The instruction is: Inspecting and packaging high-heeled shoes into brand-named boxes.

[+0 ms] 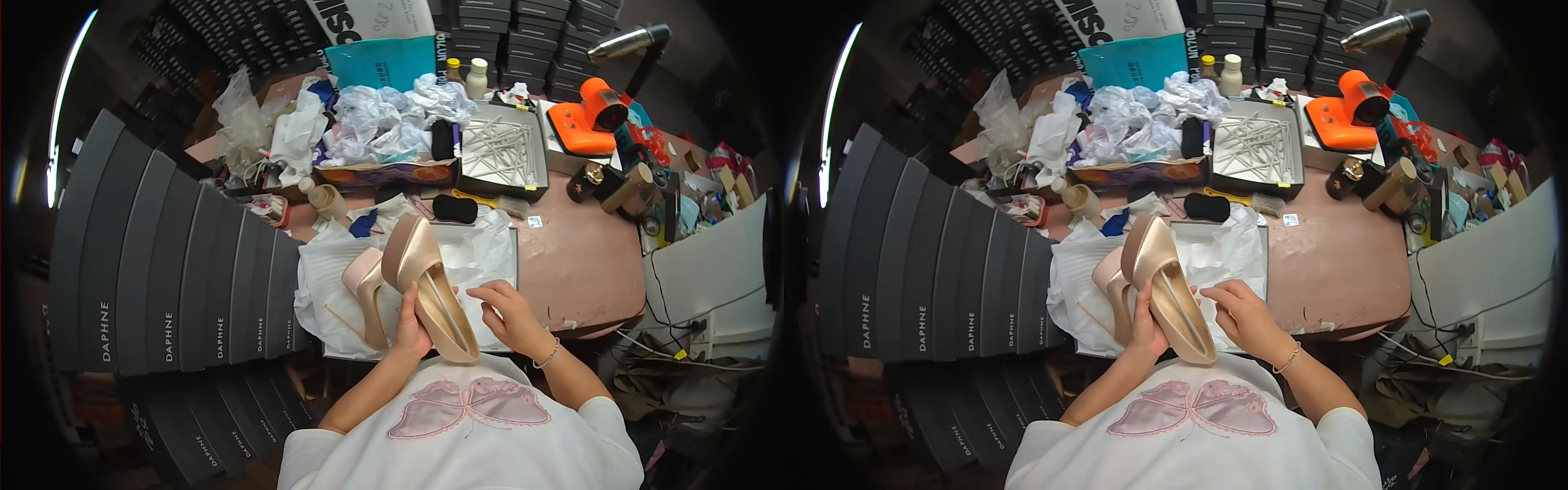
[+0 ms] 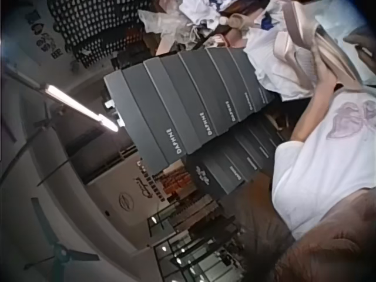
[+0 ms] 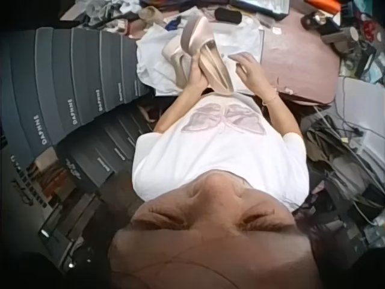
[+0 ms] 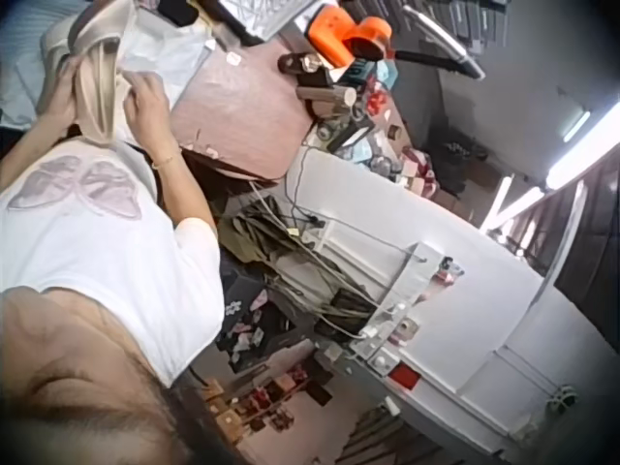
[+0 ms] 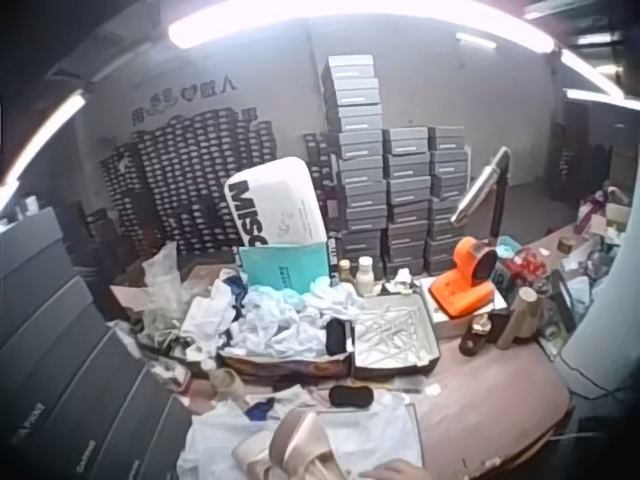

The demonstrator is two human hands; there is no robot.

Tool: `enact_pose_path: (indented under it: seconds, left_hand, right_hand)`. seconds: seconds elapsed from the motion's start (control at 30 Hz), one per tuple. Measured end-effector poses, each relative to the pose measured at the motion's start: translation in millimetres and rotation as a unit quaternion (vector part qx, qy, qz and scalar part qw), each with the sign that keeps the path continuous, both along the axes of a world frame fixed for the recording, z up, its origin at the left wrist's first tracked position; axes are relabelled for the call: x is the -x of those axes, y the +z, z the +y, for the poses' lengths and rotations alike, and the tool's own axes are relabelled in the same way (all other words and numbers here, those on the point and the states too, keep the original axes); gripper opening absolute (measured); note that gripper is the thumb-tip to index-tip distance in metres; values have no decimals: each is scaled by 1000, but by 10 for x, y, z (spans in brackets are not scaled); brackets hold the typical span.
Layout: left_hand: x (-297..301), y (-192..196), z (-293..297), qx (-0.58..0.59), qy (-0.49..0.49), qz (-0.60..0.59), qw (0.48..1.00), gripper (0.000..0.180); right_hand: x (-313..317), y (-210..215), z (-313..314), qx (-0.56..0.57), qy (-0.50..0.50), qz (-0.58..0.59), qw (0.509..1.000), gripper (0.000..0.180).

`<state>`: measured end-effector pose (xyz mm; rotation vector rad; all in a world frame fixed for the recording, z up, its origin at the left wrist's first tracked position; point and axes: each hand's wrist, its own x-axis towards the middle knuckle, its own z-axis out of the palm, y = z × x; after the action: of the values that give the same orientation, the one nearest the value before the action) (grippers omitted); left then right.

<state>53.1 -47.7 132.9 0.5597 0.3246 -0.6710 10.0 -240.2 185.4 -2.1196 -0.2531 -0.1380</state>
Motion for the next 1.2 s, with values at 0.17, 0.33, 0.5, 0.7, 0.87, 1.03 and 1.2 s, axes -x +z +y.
enact_pose_path:
  seconds: [0.17,0.33,0.5,0.7,0.87,1.03,1.2]
  left_hand:
    - [55,-4,-55,-180,101,-223,953,57]
    - [-134,-117,258,-402,101,-321,852,60]
    - [-246,111,471,1,72,-3,997,77]
    - [-39,-12,308,64,52,23,996,70]
    - [239,122,64,-35,87,48,994,68]
    - [404,7,123,-30,73,98,992,67]
    - [431,-237,239,-29,92,126,987,64]
  right_hand:
    - [-263,-215,422,14,48,100,994,19]
    - [-319,-404,243,91,123,114,982,24]
    - [-1272,-35,-663,401,-109,-253,874,24]
    - [-1114,110,272,252,210,-185,926,16]
    - [-952,-465,578,368,249,-210,871,11]
    - [-722,-729,644,297,224,-179,911,10]
    - [-339,-484,427,116,172,10,978,15]
